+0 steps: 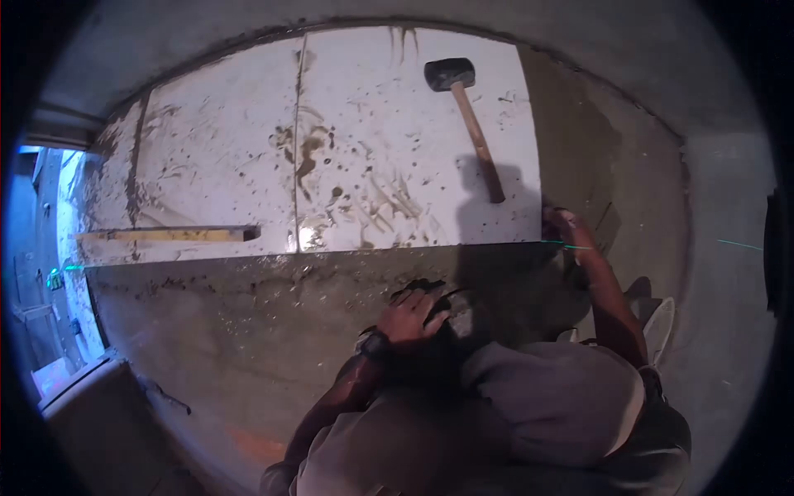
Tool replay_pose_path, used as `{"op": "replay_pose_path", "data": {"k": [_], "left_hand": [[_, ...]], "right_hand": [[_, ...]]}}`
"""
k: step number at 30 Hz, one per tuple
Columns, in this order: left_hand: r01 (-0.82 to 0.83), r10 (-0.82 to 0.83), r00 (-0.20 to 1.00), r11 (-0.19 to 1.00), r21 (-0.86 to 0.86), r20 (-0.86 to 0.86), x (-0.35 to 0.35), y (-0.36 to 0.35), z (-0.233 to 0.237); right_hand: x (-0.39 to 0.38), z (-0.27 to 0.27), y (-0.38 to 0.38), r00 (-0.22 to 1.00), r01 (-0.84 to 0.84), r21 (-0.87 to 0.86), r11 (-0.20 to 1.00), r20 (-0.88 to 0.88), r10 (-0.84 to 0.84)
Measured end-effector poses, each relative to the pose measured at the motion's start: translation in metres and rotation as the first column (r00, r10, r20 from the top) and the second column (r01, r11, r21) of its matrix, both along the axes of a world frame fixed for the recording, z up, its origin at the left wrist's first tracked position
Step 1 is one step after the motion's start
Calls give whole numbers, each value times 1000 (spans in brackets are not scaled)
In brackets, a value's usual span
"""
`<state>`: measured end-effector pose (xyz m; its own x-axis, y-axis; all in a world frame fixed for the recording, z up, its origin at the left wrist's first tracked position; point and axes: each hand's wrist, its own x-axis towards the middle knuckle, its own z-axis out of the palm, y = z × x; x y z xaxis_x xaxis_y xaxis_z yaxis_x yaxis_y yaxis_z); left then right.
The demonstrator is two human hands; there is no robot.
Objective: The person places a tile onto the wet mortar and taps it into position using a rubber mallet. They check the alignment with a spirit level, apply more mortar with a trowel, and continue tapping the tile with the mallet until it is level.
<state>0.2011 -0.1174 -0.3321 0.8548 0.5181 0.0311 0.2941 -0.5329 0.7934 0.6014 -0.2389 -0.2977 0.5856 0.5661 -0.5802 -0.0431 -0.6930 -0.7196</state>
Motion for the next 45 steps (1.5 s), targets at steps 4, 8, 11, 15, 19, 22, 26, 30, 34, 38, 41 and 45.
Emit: {"op": "replay_pose_path", "data": {"k": [4,8,11,15,19,22,26,30,34,38,41,45], "left_hand": [[-16,11,998,998,-69,-70,-3,1,6],[-2,-2,997,999,-50,-78,-4,-1,9],[-7,-1,993,998,-59,-122,-2,3,8],[17,-21,996,999,-50,-85,-2,5,4],[-9,4,995,999,-43,-104,-3,4,1],[5,-12,998,995,-97,-65,-2,7,3],[3,-10,997,996,-86,-82,-1,7,5],[3,-14,993,996,-94,-118,-3,8,5],[-9,-7,992,992,-128,-127,-3,7,3],[-7,-6,991,995,-96,-135,-3,8,3],[-10,0,993,997,-80,-114,-3,4,-2],[33,-45,994,992,-121,-99,-3,5,-4]], "right_hand": [[-3,7,1,995,-44,-101,994,88,53],[-12,22,12,986,-60,-133,989,149,80],[-12,18,11,990,-3,-183,983,138,28],[-14,21,13,998,37,-194,980,62,-26],[-16,25,17,998,30,-174,984,60,-20],[-9,18,13,998,16,-175,984,65,-4],[-16,25,17,997,47,-138,989,69,-37],[-16,29,19,994,27,-163,986,105,-10],[-7,22,14,1000,-1,-210,978,23,6],[-4,20,13,1000,-18,-182,983,3,19],[-4,21,11,995,-49,-190,981,82,65],[-5,16,9,999,33,-73,997,36,-31]]}}
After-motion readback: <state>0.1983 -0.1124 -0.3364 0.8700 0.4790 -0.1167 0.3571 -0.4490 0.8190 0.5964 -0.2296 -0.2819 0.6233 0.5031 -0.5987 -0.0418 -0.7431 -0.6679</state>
